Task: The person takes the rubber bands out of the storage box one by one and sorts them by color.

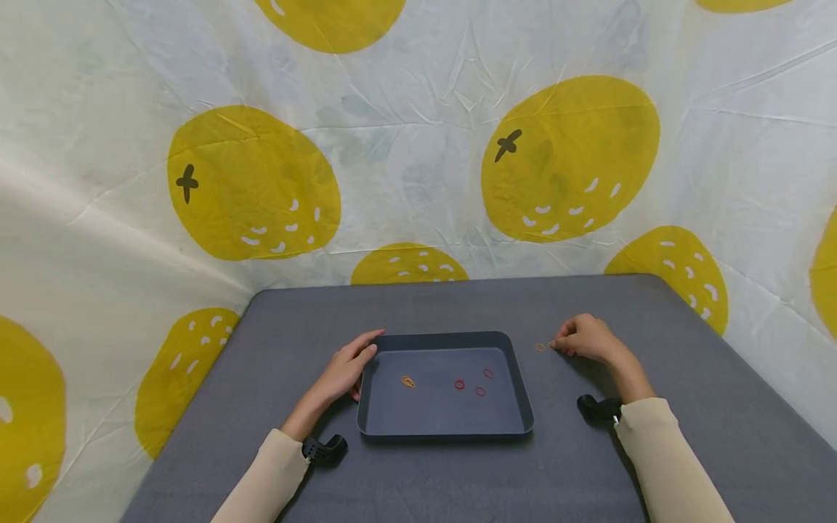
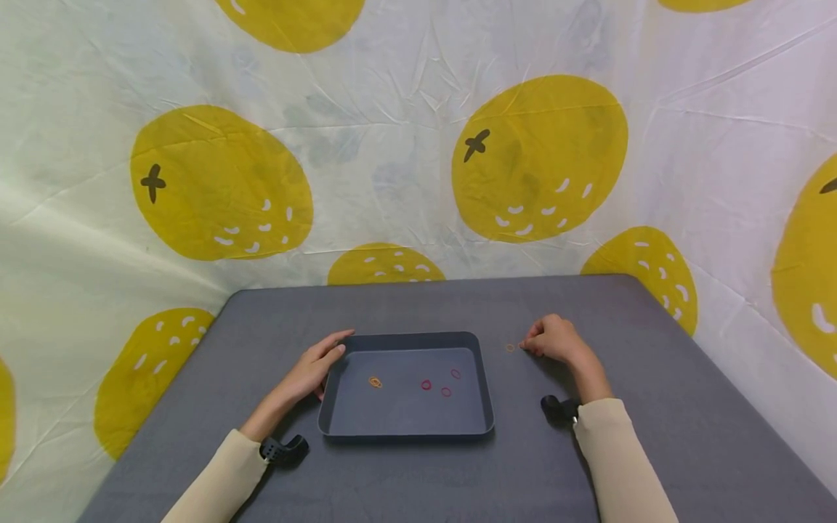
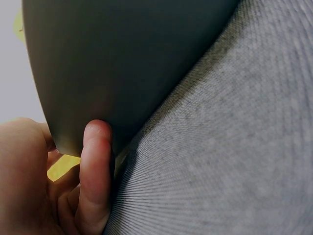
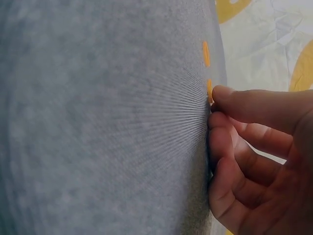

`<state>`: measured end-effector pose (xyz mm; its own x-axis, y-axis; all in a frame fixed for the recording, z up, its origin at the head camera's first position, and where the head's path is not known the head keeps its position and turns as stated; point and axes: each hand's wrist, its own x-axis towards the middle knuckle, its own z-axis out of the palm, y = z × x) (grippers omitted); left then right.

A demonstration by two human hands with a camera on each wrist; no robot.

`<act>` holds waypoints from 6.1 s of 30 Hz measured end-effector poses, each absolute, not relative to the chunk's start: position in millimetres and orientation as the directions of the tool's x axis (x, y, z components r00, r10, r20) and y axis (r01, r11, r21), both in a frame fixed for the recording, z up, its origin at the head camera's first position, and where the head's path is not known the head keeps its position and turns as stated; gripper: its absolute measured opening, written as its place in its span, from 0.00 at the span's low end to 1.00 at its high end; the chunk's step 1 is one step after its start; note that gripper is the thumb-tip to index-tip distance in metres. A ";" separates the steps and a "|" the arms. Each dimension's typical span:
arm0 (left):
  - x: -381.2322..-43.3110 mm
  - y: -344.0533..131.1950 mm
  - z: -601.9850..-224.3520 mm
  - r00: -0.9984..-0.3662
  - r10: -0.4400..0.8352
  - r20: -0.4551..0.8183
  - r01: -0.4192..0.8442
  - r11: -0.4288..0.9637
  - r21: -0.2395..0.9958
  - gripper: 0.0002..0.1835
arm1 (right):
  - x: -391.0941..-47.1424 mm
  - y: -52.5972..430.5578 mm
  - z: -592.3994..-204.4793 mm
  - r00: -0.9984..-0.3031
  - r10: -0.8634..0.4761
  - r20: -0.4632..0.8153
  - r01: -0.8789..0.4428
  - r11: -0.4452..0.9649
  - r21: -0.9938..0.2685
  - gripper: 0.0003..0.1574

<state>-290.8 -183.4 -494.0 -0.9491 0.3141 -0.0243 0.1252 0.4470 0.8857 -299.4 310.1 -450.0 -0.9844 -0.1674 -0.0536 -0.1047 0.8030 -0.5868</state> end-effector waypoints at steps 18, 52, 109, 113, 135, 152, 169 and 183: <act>-290.0 -183.6 -494.4 -0.950 0.311 -0.024 0.125 0.448 0.885 0.25 | -298.1 312.4 -450.7 -0.983 -0.165 -0.081 -0.078 0.773 -0.630 0.13; -291.7 -183.0 -492.6 -0.951 0.308 -0.011 0.138 0.455 0.880 0.25 | -305.3 304.1 -453.8 -0.981 -0.188 -0.045 -0.113 0.748 -0.654 0.16; -292.6 -181.1 -491.6 -0.955 0.295 0.017 0.158 0.462 0.873 0.24 | -300.8 293.3 -433.2 -0.972 -0.236 -0.002 -0.171 0.712 -0.680 0.17; -292.1 -181.0 -491.7 -0.954 0.298 0.020 0.163 0.463 0.871 0.25 | -297.0 287.7 -423.4 -0.968 -0.249 0.024 -0.198 0.701 -0.685 0.17; -291.2 -183.3 -494.0 -0.953 0.302 0.023 0.168 0.462 0.871 0.24 | -286.0 260.7 -389.6 -0.957 -0.266 0.118 -0.278 0.715 -0.642 0.11; -293.3 -179.7 -494.5 -0.952 0.306 0.025 0.170 0.455 0.874 0.25 | -286.5 233.1 -377.0 -0.931 -0.324 0.171 -0.353 0.670 -0.653 0.12; -294.8 -181.0 -493.0 -0.953 0.304 0.023 0.169 0.465 0.869 0.24 | -293.2 204.1 -364.7 -0.917 -0.361 0.170 -0.369 0.603 -0.708 0.11; -294.6 -179.6 -492.5 -0.952 0.306 0.026 0.172 0.460 0.871 0.25 | -293.8 143.5 -356.5 -0.873 -0.449 0.190 -0.429 0.521 -0.738 0.07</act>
